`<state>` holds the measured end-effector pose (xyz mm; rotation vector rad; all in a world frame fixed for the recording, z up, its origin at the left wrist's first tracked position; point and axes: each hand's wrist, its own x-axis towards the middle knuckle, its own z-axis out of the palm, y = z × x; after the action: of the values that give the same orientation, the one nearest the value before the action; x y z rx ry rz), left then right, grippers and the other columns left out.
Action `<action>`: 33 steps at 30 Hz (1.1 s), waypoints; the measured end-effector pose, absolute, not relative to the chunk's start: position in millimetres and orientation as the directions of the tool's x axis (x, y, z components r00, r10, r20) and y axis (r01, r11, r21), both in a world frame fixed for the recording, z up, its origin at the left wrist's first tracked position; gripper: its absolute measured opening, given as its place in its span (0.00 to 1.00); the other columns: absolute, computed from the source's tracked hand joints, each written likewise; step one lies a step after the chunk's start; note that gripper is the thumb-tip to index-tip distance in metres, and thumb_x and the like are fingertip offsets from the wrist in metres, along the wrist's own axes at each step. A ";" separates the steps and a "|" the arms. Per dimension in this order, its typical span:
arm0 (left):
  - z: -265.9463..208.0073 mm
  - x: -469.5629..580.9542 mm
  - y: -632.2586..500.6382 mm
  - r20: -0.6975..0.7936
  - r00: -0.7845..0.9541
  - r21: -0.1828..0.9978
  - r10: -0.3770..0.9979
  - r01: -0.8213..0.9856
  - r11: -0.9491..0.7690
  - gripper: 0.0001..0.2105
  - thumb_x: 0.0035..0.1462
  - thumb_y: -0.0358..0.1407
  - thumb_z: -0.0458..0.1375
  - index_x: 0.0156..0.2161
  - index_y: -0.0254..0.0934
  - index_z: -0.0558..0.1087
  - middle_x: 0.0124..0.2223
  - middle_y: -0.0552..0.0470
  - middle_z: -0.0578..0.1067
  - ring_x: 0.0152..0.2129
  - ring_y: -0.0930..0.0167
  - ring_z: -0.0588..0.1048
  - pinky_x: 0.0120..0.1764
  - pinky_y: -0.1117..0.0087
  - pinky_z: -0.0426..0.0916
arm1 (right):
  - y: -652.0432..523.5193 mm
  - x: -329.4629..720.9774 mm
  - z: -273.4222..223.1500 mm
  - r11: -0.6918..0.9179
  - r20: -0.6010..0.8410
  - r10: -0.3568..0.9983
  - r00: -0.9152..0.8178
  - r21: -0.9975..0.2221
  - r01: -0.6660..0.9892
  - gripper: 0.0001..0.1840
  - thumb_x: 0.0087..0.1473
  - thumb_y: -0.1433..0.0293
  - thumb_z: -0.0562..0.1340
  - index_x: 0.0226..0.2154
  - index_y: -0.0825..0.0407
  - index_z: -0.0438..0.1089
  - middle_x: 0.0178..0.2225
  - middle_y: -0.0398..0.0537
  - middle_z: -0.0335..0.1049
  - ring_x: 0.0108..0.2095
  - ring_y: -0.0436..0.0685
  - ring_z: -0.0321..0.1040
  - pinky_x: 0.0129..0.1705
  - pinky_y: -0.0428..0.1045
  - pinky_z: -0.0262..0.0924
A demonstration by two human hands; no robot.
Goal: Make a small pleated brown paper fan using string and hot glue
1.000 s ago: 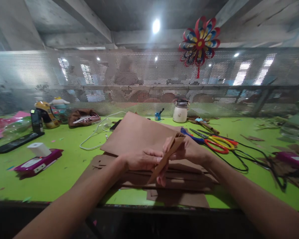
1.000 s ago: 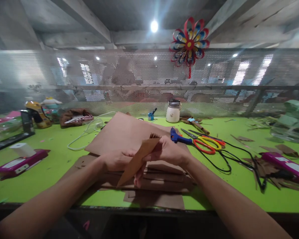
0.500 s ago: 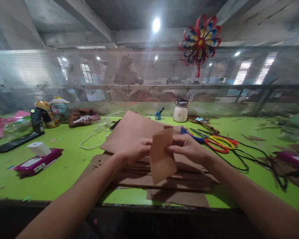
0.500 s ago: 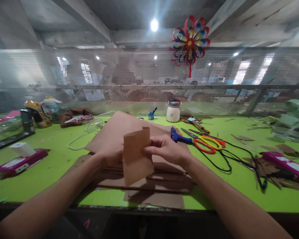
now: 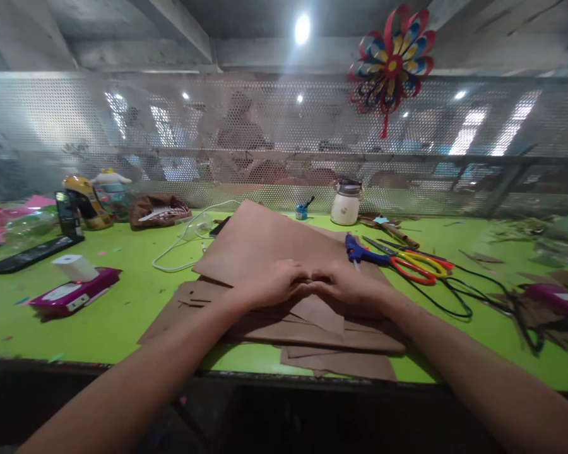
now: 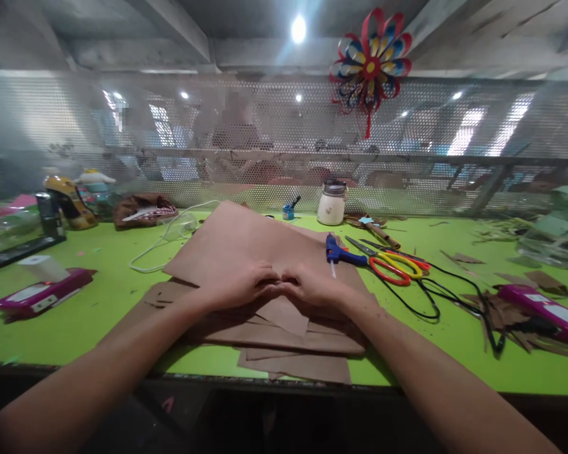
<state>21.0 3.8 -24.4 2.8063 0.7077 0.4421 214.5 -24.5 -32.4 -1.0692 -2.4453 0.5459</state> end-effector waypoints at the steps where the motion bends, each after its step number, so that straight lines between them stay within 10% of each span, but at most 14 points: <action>1: -26.4 20.6 5.4 0.219 0.837 0.270 0.502 0.442 -0.855 0.19 0.61 0.45 0.46 0.41 0.34 0.74 0.35 0.46 0.74 0.30 0.69 0.70 0.35 0.70 0.61 | -22.3 215.4 -34.6 0.610 0.203 0.776 -0.598 -0.485 0.627 0.17 0.58 0.63 0.53 0.35 0.56 0.73 0.29 0.48 0.72 0.29 0.52 0.63 0.32 0.46 0.55; 22: -40.0 15.3 27.3 0.180 0.805 0.281 0.565 0.508 -0.814 0.10 0.56 0.36 0.52 0.35 0.35 0.75 0.31 0.50 0.69 0.26 0.73 0.66 0.30 0.73 0.57 | -6.3 226.1 -55.8 0.671 0.301 0.742 -0.600 -0.328 0.665 0.10 0.54 0.72 0.57 0.34 0.56 0.75 0.29 0.48 0.69 0.29 0.50 0.63 0.32 0.45 0.55; 33: -28.2 11.8 13.3 0.142 0.846 0.102 0.515 0.505 -0.857 0.11 0.57 0.34 0.49 0.37 0.35 0.73 0.35 0.48 0.69 0.28 0.71 0.66 0.32 0.71 0.58 | -23.2 227.8 -37.1 0.636 0.205 0.772 -0.602 -0.275 0.721 0.10 0.55 0.74 0.55 0.32 0.55 0.73 0.31 0.49 0.69 0.31 0.51 0.63 0.33 0.44 0.53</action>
<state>11.8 13.3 -28.2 2.9589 0.8181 0.2537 227.8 -23.2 -37.1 -1.2003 -2.5554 0.2356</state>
